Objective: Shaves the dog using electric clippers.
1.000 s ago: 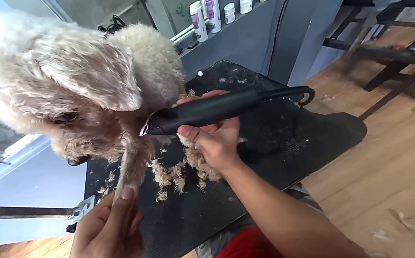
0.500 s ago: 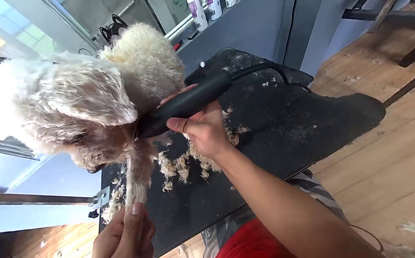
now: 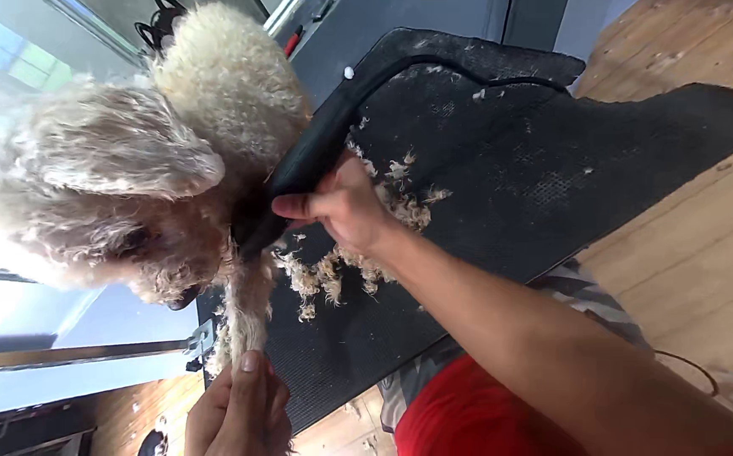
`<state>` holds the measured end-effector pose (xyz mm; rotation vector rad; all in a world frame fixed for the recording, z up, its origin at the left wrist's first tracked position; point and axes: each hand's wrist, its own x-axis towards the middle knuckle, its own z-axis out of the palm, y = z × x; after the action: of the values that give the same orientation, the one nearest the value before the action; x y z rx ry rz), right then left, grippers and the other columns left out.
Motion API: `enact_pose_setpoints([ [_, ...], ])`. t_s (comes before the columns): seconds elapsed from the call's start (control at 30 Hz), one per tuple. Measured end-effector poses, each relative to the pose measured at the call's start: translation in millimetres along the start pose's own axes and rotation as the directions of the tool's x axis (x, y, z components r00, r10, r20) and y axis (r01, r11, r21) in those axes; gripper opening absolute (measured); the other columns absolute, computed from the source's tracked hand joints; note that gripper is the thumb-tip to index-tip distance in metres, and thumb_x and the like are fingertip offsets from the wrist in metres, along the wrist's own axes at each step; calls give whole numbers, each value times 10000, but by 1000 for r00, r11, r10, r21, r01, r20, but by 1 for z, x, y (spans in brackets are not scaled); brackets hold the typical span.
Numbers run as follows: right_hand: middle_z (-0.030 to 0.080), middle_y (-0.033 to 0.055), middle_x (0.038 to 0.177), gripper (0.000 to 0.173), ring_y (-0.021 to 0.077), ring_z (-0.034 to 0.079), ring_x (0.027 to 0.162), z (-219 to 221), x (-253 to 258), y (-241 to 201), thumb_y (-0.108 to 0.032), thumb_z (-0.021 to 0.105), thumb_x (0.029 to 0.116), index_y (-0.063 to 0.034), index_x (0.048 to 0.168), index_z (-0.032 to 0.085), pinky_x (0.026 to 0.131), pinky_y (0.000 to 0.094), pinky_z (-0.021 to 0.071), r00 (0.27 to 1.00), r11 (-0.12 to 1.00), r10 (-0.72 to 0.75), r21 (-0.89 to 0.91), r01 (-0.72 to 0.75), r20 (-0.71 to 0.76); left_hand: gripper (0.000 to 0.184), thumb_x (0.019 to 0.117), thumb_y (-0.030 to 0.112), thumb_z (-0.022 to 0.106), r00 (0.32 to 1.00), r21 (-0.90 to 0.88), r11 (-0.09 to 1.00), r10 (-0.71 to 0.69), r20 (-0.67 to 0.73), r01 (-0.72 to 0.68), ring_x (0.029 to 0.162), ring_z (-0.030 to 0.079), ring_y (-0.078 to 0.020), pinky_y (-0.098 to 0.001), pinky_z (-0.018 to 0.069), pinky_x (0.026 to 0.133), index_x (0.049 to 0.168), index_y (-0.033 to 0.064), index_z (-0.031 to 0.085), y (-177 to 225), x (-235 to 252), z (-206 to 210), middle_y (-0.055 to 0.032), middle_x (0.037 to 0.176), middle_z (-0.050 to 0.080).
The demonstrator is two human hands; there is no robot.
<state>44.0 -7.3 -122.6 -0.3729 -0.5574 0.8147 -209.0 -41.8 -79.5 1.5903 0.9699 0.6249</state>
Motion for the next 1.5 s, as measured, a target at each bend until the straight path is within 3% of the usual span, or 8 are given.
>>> enact_pose_setpoints([
  [0.17,698,195,1080,579,314,752,857,-10,4,-14,136,769,806,13,1300,493,649,467,667,956,959,264,-140,-246,129,399,1125,245,281,998,-10,998,-61,-7,61,360,391,-55,-214,372,313,906,71,566,-5,1,2,30,544,451],
  [0.4,686,216,1063,667,284,723,1008,-3,5,-2,187,812,681,87,1231,449,910,452,630,923,921,-382,-98,376,-47,420,1127,258,263,1000,4,1000,-8,-26,8,378,393,-34,-196,375,333,882,113,570,7,3,3,56,547,462],
  [0.53,707,176,1052,659,254,755,903,-2,7,-6,106,858,714,49,1266,503,759,412,682,998,970,-17,-240,33,68,422,1125,243,238,999,16,1000,-23,-36,23,364,383,-44,-197,366,321,881,93,548,11,8,5,41,545,455],
  [0.63,726,197,1041,563,300,766,830,-6,10,-16,91,825,778,38,1256,533,668,454,677,942,925,296,-294,-242,156,417,1126,247,244,998,26,998,-56,-39,57,355,373,-43,-202,357,314,886,95,550,7,9,5,44,529,444],
  [0.87,680,229,1026,620,349,750,822,-5,7,-6,151,773,796,28,1294,425,624,494,670,996,999,-9,-50,5,-90,422,1124,264,245,998,-20,998,-58,-13,58,362,376,-41,-202,358,321,888,102,554,1,9,2,45,531,442],
  [1.2,723,184,1012,564,284,758,821,-11,-13,0,135,803,761,27,1247,537,638,428,670,947,943,294,-203,-265,131,442,1127,278,237,999,-27,999,-47,-5,47,363,396,-47,-207,374,323,881,104,560,2,16,0,38,540,467],
  [1.37,665,224,1019,543,340,736,833,-11,-11,9,146,741,827,30,1267,445,655,517,661,970,997,-42,49,55,-239,463,1128,310,238,999,-62,997,-42,2,42,373,427,-35,-199,395,336,890,110,581,4,10,-5,47,542,494],
  [1.5,664,202,1012,526,320,732,822,-9,-17,23,142,708,855,-5,1280,436,708,522,653,920,970,-56,196,142,-387,455,1124,347,296,999,-112,994,26,41,-21,391,452,-21,-191,402,339,883,131,616,9,4,-5,59,568,527],
])
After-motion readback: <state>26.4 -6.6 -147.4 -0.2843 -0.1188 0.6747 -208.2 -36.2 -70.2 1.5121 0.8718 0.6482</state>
